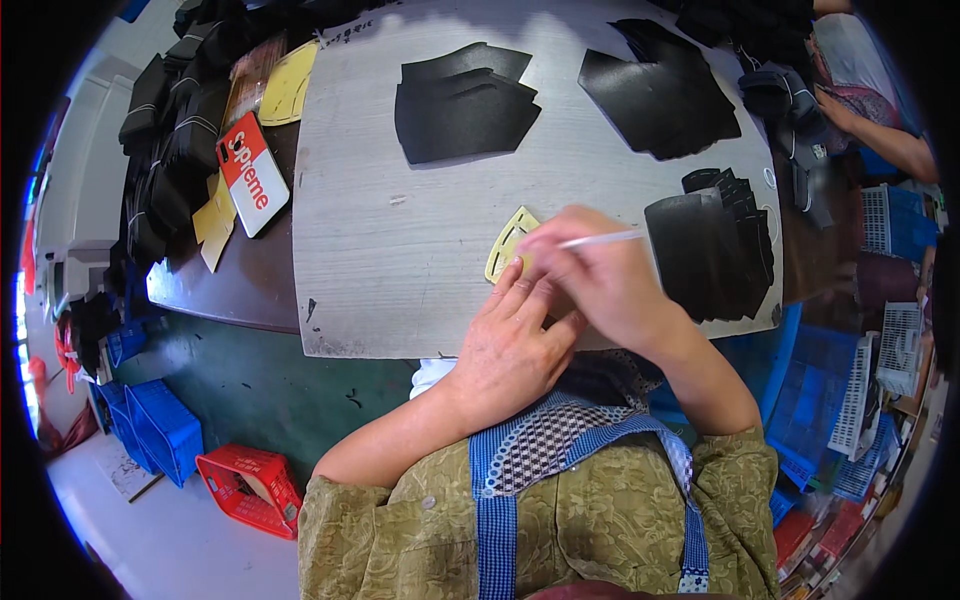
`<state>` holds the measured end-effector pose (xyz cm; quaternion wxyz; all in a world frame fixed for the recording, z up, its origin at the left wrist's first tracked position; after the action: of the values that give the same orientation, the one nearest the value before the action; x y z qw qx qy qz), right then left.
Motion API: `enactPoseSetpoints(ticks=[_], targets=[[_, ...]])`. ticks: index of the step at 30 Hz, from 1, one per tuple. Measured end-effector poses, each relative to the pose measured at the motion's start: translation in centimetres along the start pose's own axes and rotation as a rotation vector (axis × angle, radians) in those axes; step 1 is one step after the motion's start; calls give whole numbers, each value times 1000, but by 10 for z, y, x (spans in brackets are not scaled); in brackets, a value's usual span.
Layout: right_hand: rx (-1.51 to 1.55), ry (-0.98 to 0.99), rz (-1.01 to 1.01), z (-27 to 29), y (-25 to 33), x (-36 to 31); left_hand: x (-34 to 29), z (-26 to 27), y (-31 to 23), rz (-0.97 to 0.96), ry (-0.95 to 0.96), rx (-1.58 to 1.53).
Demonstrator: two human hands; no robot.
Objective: Trace pattern templates onto shoe components using a pen in a manufacturing setting.
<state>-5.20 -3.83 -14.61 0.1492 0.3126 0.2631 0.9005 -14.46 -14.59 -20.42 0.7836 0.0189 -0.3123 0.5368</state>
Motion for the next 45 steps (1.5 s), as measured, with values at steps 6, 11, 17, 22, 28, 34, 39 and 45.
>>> enactPoseSetpoints(ticks=[6,11,17,22,28,34,39,45], targets=[[-395,-180,-1,26,-9,25,22,3,-13,-91,-68,33],[-367,-71,-95,58,-18,-10,49,2,-21,-36,-53,-9],[-261,-212,-23,88,-2,-66,48,22,-37,-28,-110,39],[-186,-246,81,41,-18,-16,42,14,-33,-66,-92,104],[-426,-31,29,36,-13,-21,26,17,-18,17,-57,64],[-329,3,-61,54,14,-61,25,25,-12,-31,-132,22],[-330,-11,-89,54,28,-77,22,44,-13,-26,-74,162],[-451,-261,9,61,51,-71,59,72,-12,-88,134,38]])
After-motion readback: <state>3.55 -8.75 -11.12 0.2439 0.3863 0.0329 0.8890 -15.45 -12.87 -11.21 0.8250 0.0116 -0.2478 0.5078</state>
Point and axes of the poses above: each hand's wrist, its own x-axis towards the middle knuckle, its own z-axis out of the back of the hand, y = z × x, the point moved 4 cm from there along x, towards the middle knuckle, and after that the axes turned 4 degrees about y, right-handed, at the moved point
